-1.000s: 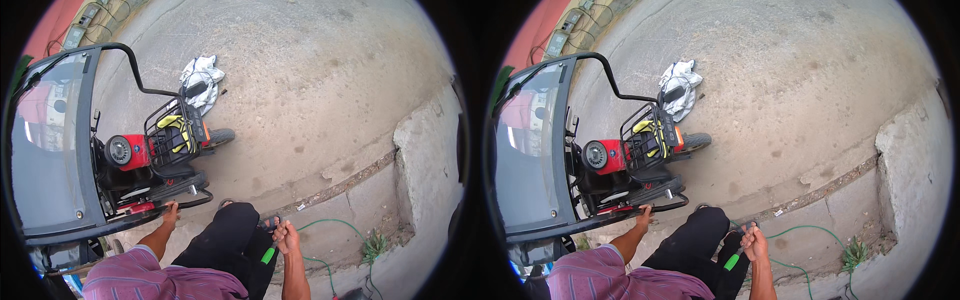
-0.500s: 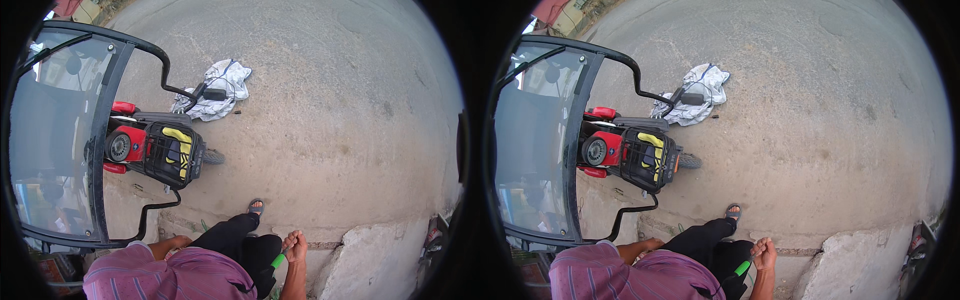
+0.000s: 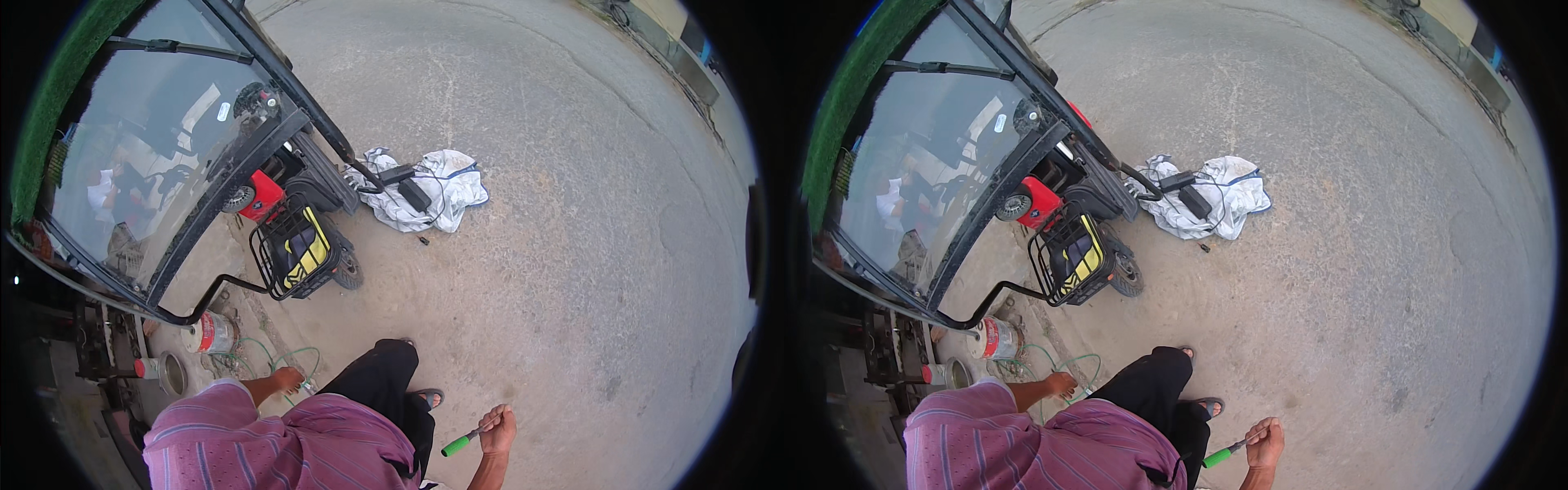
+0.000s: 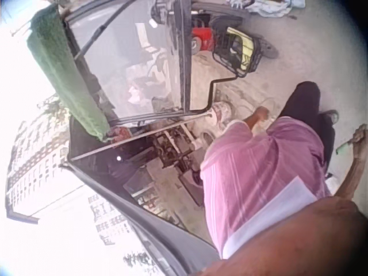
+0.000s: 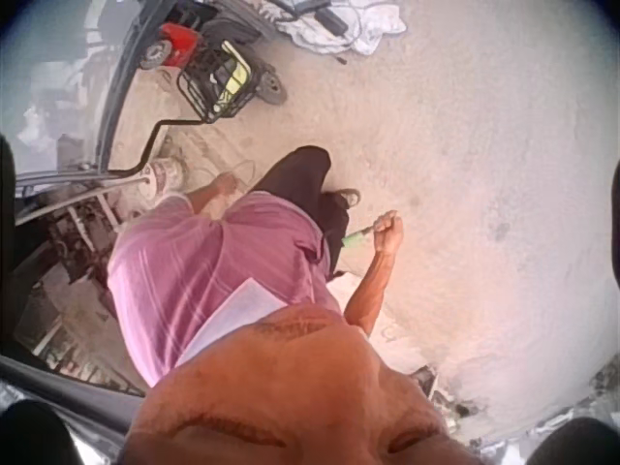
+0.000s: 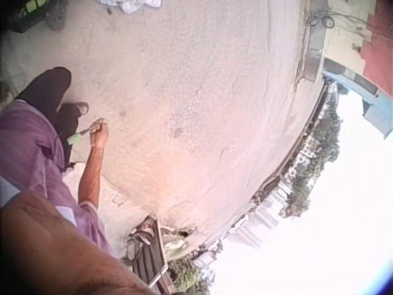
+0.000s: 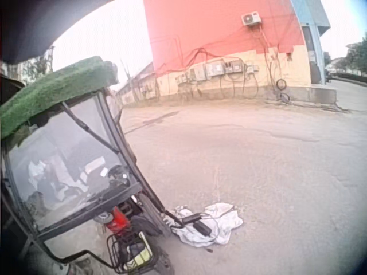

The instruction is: The person uses a screwdriver to tighten screws on the handlebar assembly of a red electric scooter. They work on both the left and right sides of the handlebars, securing the plastic covers and components.

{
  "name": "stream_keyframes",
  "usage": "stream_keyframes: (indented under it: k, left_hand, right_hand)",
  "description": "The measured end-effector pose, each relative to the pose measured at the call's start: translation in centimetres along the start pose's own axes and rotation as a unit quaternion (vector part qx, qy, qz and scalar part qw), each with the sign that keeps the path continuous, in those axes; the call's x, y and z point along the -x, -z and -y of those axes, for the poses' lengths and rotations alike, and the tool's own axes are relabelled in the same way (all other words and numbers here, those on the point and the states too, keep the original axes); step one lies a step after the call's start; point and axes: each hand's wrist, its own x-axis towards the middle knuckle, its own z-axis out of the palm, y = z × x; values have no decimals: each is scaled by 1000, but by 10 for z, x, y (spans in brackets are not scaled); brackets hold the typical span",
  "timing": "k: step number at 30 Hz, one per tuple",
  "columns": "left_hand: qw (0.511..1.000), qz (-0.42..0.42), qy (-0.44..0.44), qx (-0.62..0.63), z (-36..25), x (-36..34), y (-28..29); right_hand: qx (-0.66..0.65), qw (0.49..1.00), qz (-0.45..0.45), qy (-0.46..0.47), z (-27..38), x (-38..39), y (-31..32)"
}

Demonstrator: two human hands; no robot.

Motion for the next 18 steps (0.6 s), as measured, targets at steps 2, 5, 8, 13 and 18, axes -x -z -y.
stream_keyframes:
  k: [2, 5, 8, 13, 18]
  left_hand:
    - [1000, -17, 17, 5, -15, 30, -32]
    - [998, 33, 54, 17, 9, -4, -80]
    - [998, 47, 53, 0, -92, 2, -110]
    - [955, 3, -103, 278, -310, 28, -110]
    - [909, -31, -165, 381, -470, 56, -103]
  right_hand:
    - [39, 999, -3, -10, 60, -43, -20]
    - [122, 991, 40, -44, 134, -114, -55]
    - [135, 988, 48, -58, 186, -174, -103]
    - [204, 967, 115, -100, 263, -256, -169]
    - [237, 952, 139, -132, 354, -376, -230]
